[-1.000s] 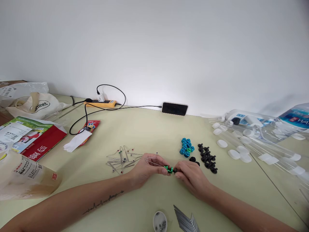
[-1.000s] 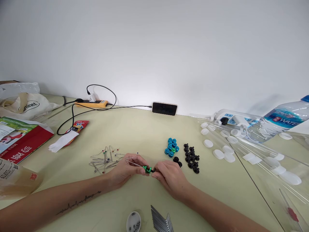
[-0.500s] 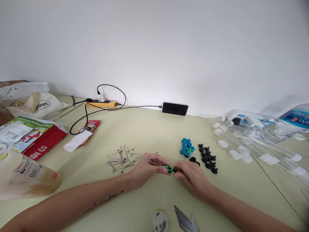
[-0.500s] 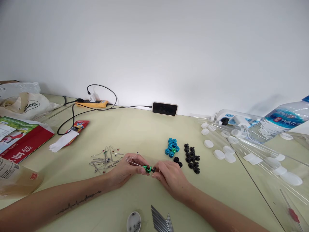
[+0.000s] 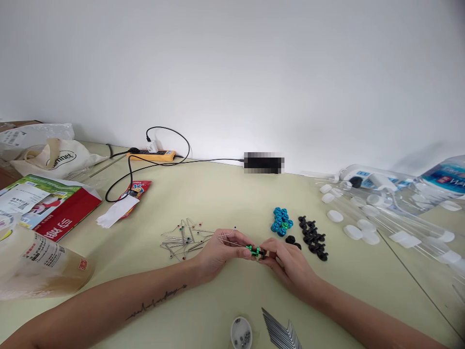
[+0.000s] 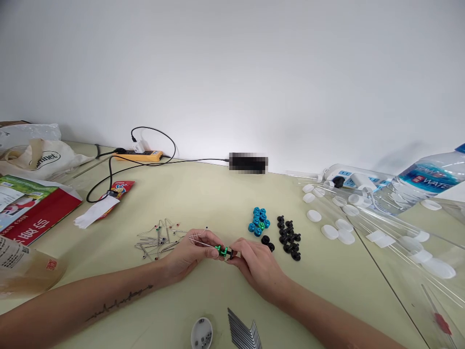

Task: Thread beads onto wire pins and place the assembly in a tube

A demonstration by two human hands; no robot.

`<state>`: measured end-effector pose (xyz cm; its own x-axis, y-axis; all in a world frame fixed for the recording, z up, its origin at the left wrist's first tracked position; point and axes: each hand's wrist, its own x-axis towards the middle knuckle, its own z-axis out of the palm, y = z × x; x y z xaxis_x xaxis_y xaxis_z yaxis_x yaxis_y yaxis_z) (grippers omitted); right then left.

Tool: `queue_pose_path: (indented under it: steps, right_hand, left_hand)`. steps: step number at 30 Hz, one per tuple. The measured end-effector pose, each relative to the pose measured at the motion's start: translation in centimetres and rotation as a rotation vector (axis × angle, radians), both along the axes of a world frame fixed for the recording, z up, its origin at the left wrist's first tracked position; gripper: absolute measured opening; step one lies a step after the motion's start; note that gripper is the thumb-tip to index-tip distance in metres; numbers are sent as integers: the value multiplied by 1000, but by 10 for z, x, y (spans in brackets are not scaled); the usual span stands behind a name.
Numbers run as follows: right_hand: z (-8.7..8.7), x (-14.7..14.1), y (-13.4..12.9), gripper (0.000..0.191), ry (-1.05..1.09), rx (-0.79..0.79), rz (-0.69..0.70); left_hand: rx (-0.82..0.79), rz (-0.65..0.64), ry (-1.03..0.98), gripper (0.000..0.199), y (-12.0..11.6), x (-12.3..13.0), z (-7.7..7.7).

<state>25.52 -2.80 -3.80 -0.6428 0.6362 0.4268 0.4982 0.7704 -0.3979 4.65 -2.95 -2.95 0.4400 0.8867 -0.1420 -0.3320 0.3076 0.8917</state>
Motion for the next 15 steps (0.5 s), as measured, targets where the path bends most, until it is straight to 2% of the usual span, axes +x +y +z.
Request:
queue_pose_path:
  steps: [4,7,11,13,15]
  right_hand:
    - [-2,1,-2,19,-7,-17,18]
    - [5,6,-4,31,-33,37,-9]
    - [40,16,11,29,-254,357,-102]
    - [62,23,35,44,-375,471,-157]
    - [77,32,70,57,-449,517,-231]
  left_hand:
    - [-18,0,-5,20,-1,0,0]
    - [-36,4,-13,21,-1,0,-2]
    - [-30,-16,-38,20,-1,1,-4]
    - [-26,-34,-54,18,-1,1,-4]
    - [-24,-39,-67,18,-1,1,-4]
